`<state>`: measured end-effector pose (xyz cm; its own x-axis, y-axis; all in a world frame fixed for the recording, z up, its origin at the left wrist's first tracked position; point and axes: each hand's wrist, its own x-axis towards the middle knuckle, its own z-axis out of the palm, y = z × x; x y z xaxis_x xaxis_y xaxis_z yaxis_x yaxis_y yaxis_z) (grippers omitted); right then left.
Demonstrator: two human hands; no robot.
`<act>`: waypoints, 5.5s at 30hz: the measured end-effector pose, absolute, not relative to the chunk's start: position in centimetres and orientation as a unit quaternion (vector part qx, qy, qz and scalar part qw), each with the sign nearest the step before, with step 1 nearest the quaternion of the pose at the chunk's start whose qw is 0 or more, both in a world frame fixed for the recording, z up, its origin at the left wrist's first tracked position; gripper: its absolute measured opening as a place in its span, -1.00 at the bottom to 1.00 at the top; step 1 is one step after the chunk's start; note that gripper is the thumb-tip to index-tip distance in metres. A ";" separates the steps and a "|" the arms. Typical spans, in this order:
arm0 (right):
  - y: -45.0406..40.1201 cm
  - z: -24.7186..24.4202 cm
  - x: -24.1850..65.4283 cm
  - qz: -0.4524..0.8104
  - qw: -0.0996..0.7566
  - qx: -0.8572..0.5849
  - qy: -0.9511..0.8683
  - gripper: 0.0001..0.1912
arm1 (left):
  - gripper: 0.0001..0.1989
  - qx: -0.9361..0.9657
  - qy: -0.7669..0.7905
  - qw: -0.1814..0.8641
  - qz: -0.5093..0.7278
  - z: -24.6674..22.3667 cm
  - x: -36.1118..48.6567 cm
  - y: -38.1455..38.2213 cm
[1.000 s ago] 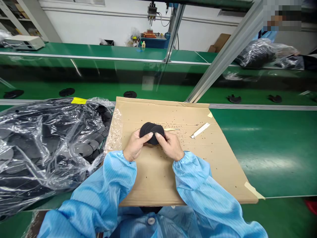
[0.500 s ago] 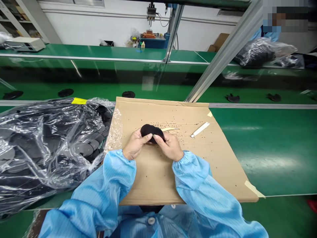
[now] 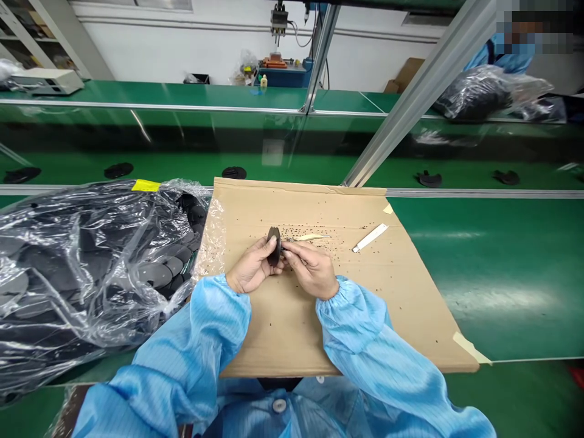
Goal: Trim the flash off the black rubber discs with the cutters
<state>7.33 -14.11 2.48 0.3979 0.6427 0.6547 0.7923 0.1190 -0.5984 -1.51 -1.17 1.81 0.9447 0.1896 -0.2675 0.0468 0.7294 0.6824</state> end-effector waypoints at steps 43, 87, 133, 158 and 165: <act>-9.3 7.2 14.8 -0.040 0.185 -0.854 -0.485 -0.74 | -0.51 0.415 0.236 0.855 0.200 1.4 -0.7 -0.9; -15.2 0.3 13.1 -0.248 0.489 -0.759 -0.351 -0.72 | -0.70 0.479 0.202 0.827 0.212 1.6 -1.7 -1.4; -15.2 0.5 12.5 -0.206 0.441 -0.785 -0.384 -0.74 | -0.67 0.476 0.207 0.840 0.158 1.8 -1.7 -1.5; -15.0 -0.4 12.8 -0.206 0.386 -0.794 -0.422 -0.75 | -0.66 0.469 0.198 0.846 0.161 1.4 -1.3 -1.5; -14.8 -0.9 13.0 -0.246 0.315 -0.789 -0.466 -0.74 | -0.57 0.438 0.214 0.858 0.163 1.8 -1.0 -1.8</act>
<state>13.04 -14.85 -0.89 0.4450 0.5803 0.6820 0.8905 -0.3670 -0.2688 -1.04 -1.79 1.81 0.8554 0.4669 -0.2242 -0.0918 0.5627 0.8215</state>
